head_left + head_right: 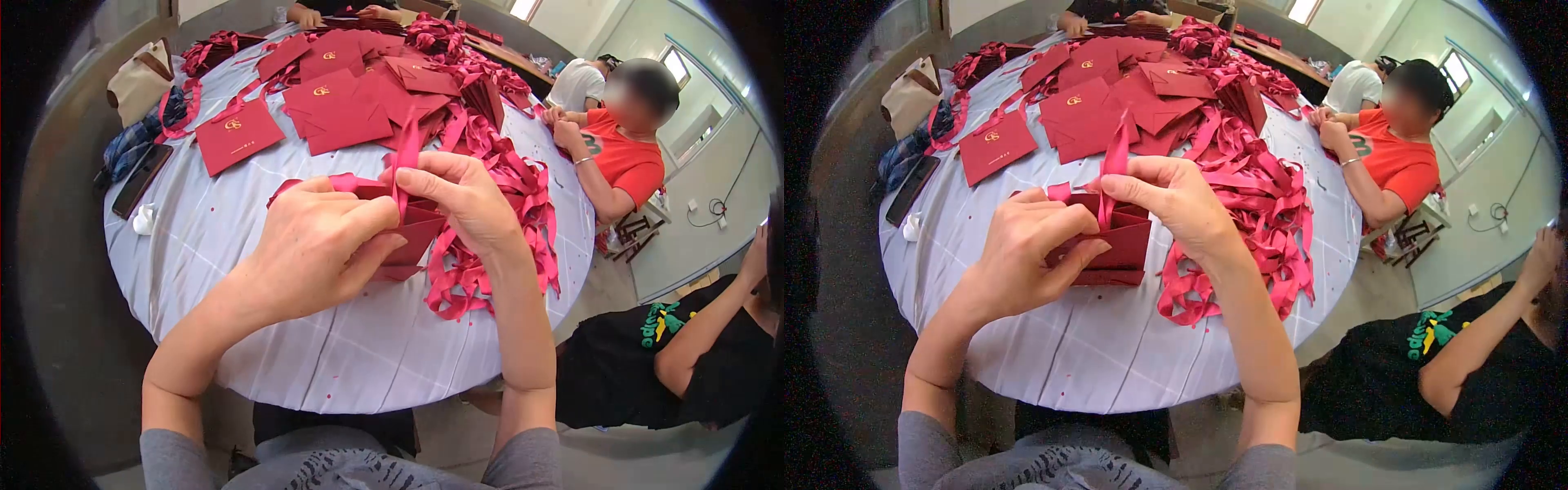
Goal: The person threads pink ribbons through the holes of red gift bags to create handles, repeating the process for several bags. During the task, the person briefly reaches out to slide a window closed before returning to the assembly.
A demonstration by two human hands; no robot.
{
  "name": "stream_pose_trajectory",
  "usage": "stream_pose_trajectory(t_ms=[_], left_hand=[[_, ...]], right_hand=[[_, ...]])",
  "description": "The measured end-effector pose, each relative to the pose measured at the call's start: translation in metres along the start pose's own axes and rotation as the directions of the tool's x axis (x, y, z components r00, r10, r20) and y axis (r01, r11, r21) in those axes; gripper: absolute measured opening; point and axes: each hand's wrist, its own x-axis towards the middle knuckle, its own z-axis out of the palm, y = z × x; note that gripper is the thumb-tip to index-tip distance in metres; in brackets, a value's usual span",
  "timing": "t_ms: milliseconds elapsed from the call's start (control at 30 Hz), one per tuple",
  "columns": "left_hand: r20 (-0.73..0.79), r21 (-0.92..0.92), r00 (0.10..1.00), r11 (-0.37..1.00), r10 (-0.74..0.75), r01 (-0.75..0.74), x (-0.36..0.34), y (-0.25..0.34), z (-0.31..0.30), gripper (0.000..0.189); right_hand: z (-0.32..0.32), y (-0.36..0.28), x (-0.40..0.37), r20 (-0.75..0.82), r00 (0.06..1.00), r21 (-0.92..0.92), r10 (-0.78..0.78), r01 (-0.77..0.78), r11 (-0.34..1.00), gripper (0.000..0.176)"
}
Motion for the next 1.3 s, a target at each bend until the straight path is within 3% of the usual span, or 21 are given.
stream_pose_trajectory(t_ms=[200, 333, 467, 567, 767, 833, 900, 1000, 1067, 1100, 1200, 1267, 1300], left_hand=[[-0.02, -0.031, 0.999, 0.999, 0.026, -0.026, -0.001, 0.001, 0.002, 0.015], [-0.015, -0.02, 1.0, 1.0, 0.016, -0.016, 0.001, 0.004, 0.001, 0.014], [0.005, 0.02, 1.0, 1.0, 0.018, -0.018, -0.001, 0.002, 0.001, 0.012], [-0.01, 0.026, 1.0, 0.999, 0.028, -0.027, 0.0, 0.002, 0.002, 0.012], [0.008, 0.024, 0.999, 0.999, 0.036, -0.036, -0.001, 0.002, 0.002, 0.017], [0.052, 0.014, 0.998, 0.999, 0.032, -0.033, -0.001, 0.002, 0.003, 0.02], [0.028, 0.042, 0.998, 0.997, 0.056, -0.057, 0.0, 0.002, 0.005, 0.025], [0.015, 0.05, 0.998, 0.997, 0.054, -0.055, 0.0, -0.002, 0.006, 0.027], [0.0, 0.039, 0.998, 0.998, 0.059, -0.059, 0.0, -0.003, 0.005, 0.027], [0.0, 0.046, 0.999, 0.998, 0.052, -0.052, -0.001, -0.004, 0.005, 0.027], [0.023, 0.064, 0.999, 0.998, 0.023, -0.024, -0.001, -0.01, 0.003, 0.027], [0.057, 0.086, 0.998, 0.996, 0.005, -0.01, 0.0, -0.012, 0.001, 0.027], [0.057, 0.086, 0.998, 0.996, 0.001, -0.006, -0.001, -0.013, 0.001, 0.027]], right_hand=[[0.005, 0.002, 0.002, -0.222, 0.96, 0.057, -0.171, 0.188, 0.981, 0.018], [0.011, -0.002, 0.0, -0.335, 0.904, -0.07, -0.265, 0.256, 0.964, 0.017], [0.01, -0.002, 0.0, -0.386, 0.853, -0.173, -0.351, 0.307, 0.936, 0.018], [0.011, -0.003, 0.0, -0.381, 0.782, -0.408, -0.493, 0.337, 0.849, 0.017], [0.014, 0.002, 0.004, -0.429, 0.69, -0.437, -0.583, 0.406, 0.803, 0.018], [0.017, 0.002, 0.006, -0.516, 0.731, -0.129, -0.446, 0.449, 0.884, 0.018], [0.012, 0.008, 0.012, -0.536, 0.788, 0.165, -0.302, 0.449, 0.878, 0.015], [-0.002, 0.009, 0.011, -0.328, 0.929, 0.38, -0.173, 0.298, 0.876, 0.018], [-0.001, 0.01, 0.013, -0.256, 0.959, 0.358, -0.124, 0.213, 0.909, 0.025], [-0.008, 0.008, 0.01, -0.069, 0.994, 0.299, -0.087, 0.103, 0.949, 0.04], [-0.015, 0.011, 0.003, 0.178, 0.98, 0.173, -0.093, 0.062, 0.983, 0.064], [-0.019, 0.009, 0.004, 0.293, 0.939, 0.177, -0.177, 0.129, 0.976, 0.071], [-0.021, 0.006, 0.002, 0.325, 0.937, 0.075, -0.132, 0.114, 0.991, 0.081]])
